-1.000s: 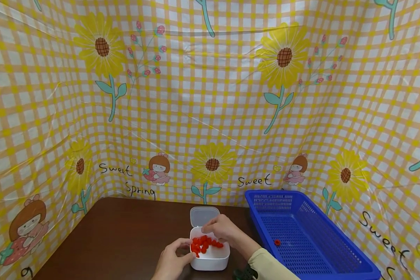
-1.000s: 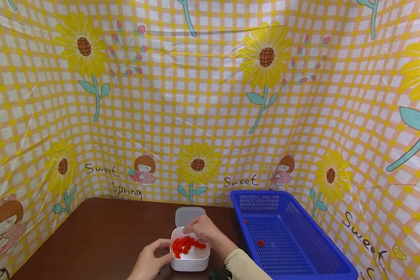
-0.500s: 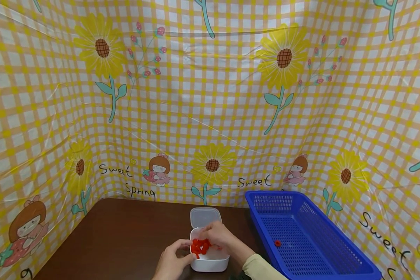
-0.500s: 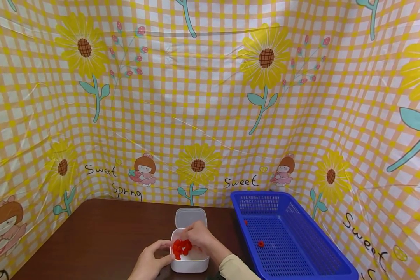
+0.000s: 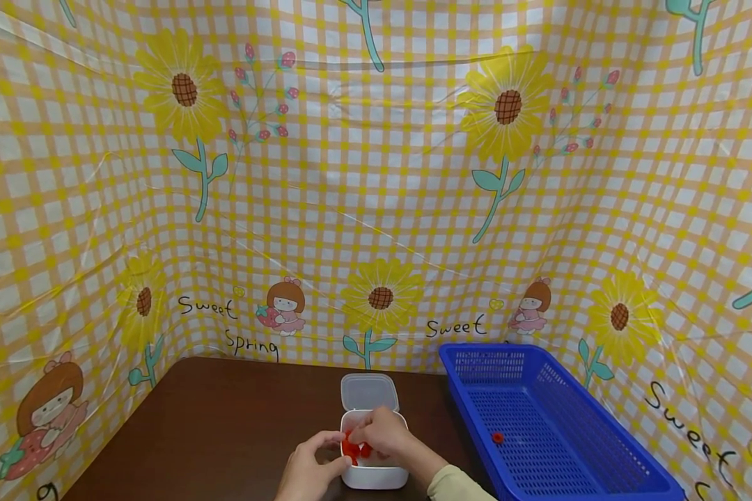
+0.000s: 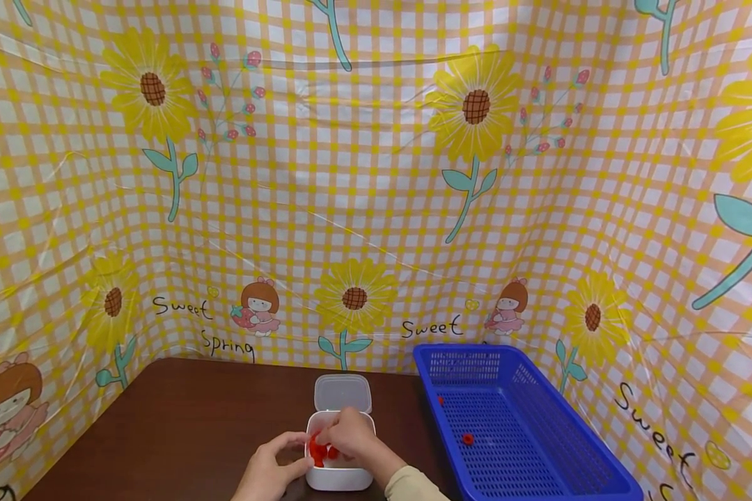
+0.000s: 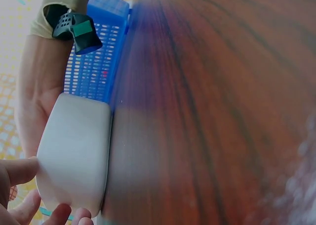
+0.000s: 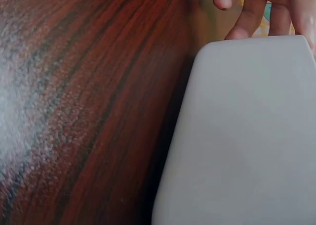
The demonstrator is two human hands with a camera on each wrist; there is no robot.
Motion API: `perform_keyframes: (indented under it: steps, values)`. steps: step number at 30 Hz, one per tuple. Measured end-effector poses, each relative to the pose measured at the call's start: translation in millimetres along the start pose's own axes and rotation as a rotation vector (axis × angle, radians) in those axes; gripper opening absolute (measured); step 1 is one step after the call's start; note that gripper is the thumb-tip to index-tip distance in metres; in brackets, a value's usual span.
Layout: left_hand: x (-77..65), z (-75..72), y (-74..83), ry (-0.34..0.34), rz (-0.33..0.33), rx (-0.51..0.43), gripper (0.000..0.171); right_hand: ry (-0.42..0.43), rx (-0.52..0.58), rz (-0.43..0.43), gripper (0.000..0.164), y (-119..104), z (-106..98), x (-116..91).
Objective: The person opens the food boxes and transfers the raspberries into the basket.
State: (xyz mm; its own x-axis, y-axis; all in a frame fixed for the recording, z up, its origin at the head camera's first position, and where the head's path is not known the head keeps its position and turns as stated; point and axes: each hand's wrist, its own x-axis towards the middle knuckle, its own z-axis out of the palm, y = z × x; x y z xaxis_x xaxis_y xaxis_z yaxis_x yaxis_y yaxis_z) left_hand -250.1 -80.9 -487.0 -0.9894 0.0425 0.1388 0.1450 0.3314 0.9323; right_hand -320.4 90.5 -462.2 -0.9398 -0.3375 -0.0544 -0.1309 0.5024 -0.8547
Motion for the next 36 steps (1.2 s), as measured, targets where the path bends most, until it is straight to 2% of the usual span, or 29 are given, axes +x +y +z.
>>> perform_keyframes:
  steps: [6,12,22,36]
  values:
    - [-0.5,1.1,2.0,0.014,0.016,0.009,0.035,0.017,-0.058,-0.012,0.012,-2.3,0.3,-1.3]
    - [-0.5,1.6,3.1,0.0,0.005,-0.004,0.035,0.004,-0.063,-0.017,0.01,-2.0,-0.4,-2.6]
    - [-1.7,1.0,1.9,0.016,0.032,-0.007,0.035,-0.009,-0.102,-0.05,0.011,-1.5,2.2,0.8]
    - [-0.3,0.4,0.3,0.007,0.011,0.034,0.036,-0.025,-0.089,-0.096,0.009,-0.2,4.6,-0.8]
